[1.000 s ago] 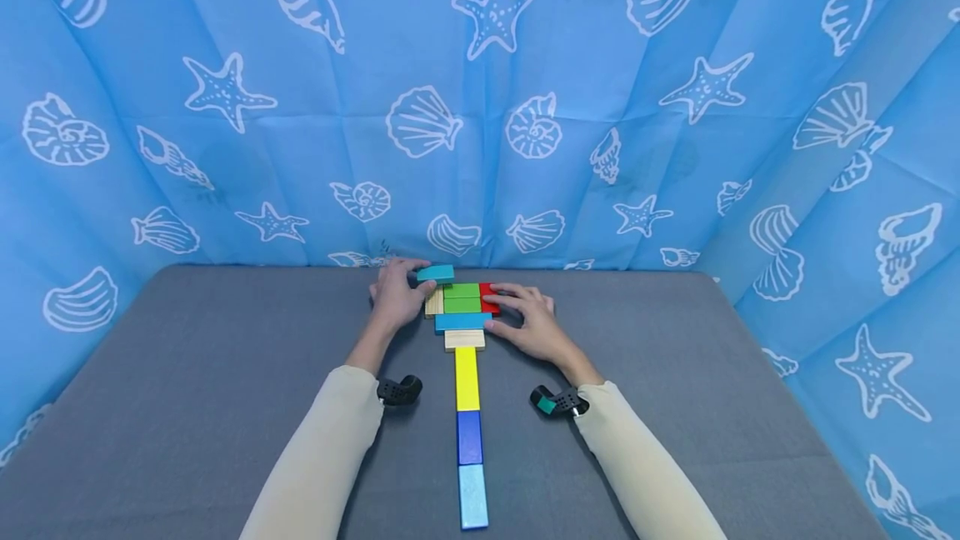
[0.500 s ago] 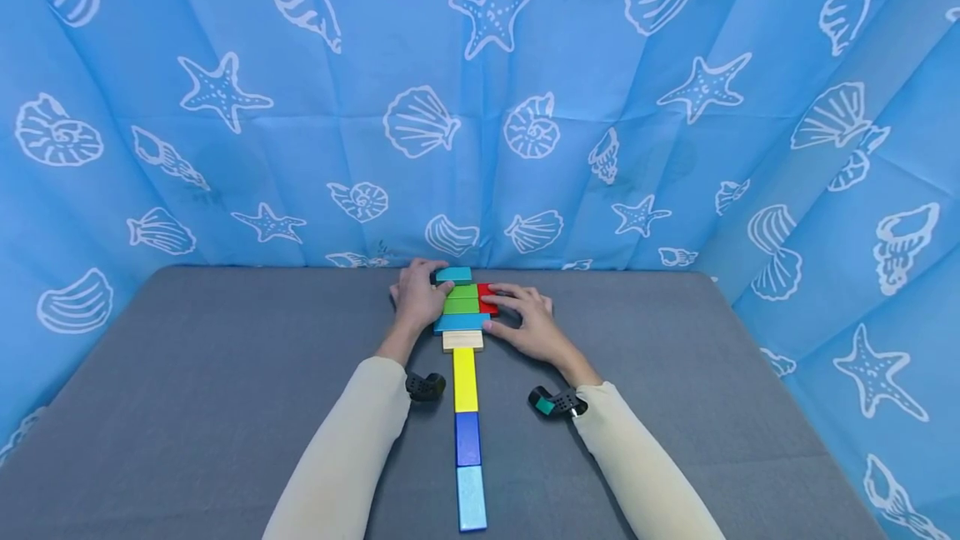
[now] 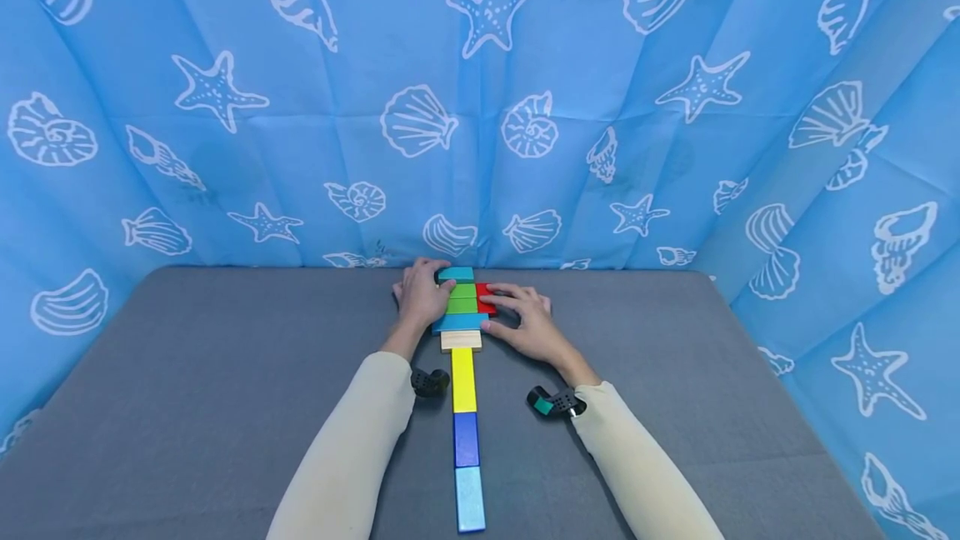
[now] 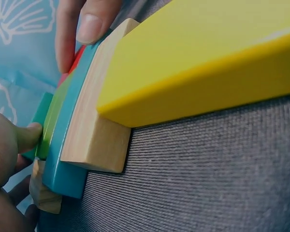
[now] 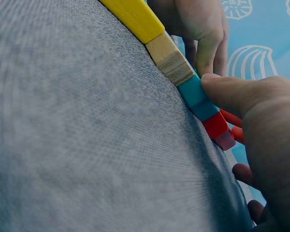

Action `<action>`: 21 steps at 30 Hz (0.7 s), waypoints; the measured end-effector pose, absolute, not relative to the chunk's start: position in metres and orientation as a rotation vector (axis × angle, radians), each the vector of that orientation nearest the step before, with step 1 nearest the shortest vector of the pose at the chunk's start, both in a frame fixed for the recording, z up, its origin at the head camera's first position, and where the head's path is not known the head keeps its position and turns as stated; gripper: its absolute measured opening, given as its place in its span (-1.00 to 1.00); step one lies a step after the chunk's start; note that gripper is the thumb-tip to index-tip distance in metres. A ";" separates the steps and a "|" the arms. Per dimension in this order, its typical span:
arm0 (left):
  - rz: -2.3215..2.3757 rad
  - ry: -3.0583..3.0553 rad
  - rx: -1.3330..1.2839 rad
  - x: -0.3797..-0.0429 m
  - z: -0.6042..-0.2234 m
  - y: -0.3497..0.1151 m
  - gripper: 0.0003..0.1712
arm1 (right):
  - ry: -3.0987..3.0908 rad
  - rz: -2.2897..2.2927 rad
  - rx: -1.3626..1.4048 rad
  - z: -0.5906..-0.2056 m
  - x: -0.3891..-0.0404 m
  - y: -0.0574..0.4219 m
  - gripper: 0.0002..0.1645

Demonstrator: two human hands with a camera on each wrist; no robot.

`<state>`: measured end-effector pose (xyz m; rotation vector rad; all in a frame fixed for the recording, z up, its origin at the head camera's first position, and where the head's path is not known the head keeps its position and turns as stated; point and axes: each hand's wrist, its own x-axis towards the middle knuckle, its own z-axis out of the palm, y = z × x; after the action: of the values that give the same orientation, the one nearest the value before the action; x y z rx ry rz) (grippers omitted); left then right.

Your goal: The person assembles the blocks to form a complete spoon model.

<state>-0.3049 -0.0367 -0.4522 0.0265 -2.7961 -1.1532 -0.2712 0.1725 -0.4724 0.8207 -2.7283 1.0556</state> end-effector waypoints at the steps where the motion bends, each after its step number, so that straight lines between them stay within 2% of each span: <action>1: -1.149 -2.801 0.023 -0.305 -0.452 -0.037 -0.59 | -2.730 1.056 0.818 -0.472 -0.271 0.173 -0.41; 21: -1.104 -2.861 -0.033 -0.306 -0.454 -0.040 -0.60 | -2.752 1.056 0.799 -0.474 -0.273 0.174 -0.40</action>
<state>-0.3059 -0.0398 -0.4536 -0.0331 -2.8608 -1.1040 -0.2725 0.1735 -0.4737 0.7991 -2.7516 1.0557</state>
